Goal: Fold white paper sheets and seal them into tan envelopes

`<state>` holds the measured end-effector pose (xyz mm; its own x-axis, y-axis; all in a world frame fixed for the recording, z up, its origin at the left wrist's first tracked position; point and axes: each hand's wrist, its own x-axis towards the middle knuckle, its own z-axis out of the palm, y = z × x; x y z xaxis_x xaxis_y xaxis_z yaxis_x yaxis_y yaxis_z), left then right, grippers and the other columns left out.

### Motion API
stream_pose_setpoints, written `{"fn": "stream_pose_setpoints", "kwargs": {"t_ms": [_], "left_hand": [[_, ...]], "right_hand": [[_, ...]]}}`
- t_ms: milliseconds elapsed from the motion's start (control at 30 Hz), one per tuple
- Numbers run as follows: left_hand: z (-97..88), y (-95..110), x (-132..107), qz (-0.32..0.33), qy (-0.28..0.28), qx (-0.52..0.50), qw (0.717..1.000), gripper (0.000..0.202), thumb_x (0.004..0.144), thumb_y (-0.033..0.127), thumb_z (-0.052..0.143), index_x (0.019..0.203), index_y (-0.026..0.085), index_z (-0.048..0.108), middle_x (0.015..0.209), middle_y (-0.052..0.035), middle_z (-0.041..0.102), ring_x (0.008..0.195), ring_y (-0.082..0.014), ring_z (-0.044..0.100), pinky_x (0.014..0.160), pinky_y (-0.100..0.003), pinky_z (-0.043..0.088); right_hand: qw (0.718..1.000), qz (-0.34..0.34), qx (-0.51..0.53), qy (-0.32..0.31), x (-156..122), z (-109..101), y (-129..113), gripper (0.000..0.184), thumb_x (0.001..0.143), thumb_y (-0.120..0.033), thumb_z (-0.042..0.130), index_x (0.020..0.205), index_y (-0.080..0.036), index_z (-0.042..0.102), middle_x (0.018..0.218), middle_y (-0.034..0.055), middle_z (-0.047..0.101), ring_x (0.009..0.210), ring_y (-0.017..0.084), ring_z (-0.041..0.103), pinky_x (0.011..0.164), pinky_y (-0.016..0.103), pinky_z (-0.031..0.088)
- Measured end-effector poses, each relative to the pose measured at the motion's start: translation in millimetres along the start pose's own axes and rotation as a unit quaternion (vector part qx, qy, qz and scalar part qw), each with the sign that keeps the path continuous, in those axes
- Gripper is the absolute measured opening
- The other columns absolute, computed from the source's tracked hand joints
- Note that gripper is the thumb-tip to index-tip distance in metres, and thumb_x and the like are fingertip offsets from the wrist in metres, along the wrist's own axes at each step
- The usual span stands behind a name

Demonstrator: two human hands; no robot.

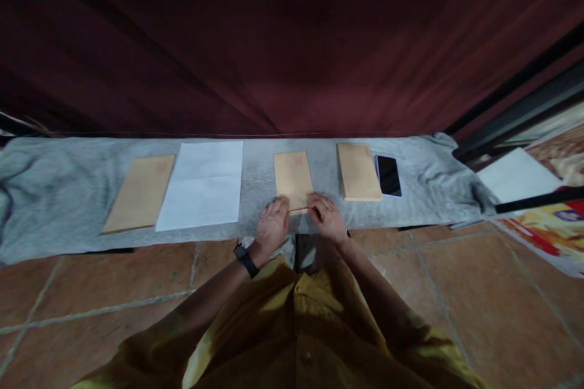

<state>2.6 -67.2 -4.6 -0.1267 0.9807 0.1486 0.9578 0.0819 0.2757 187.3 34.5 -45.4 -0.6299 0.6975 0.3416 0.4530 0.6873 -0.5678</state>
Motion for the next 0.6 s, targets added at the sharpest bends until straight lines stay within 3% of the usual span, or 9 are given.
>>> {"fn": "stream_pose_setpoints", "kwargs": {"t_ms": [267,433,600], "left_hand": [[1.9,-3.4,1.5,-0.005,0.013,-0.048,0.999,0.024,0.099,0.018,0.044,0.115,0.016,0.060,0.124,-0.0133,0.065,0.111,-0.0259,0.061,0.096,-0.040,0.049],[3.5,-5.5,3.6,-0.017,0.015,-0.075,0.997,0.013,0.095,0.016,0.048,0.100,0.019,0.060,0.111,-0.0105,0.066,0.105,-0.0251,0.061,0.092,-0.039,0.050],[4.7,-6.7,4.1,-0.012,0.022,-0.083,0.996,0.015,0.094,0.015,0.050,0.101,0.019,0.061,0.114,-0.0102,0.066,0.108,-0.0250,0.061,0.094,-0.039,0.050]], "right_hand": [[1.000,0.009,-0.002,0.005,0.8,2.1,0.7,0.013,0.097,-0.024,0.054,0.100,-0.020,0.065,0.129,0.0117,0.068,0.125,0.024,0.060,0.104,0.042,0.048],[1.000,0.012,0.009,0.009,0.8,2.5,1.3,0.012,0.096,-0.024,0.054,0.101,-0.021,0.065,0.128,0.0119,0.068,0.124,0.024,0.060,0.104,0.043,0.048],[1.000,0.005,0.008,0.010,0.3,3.4,2.2,0.012,0.096,-0.022,0.054,0.101,-0.021,0.065,0.126,0.0121,0.068,0.125,0.025,0.060,0.105,0.043,0.048]]}}
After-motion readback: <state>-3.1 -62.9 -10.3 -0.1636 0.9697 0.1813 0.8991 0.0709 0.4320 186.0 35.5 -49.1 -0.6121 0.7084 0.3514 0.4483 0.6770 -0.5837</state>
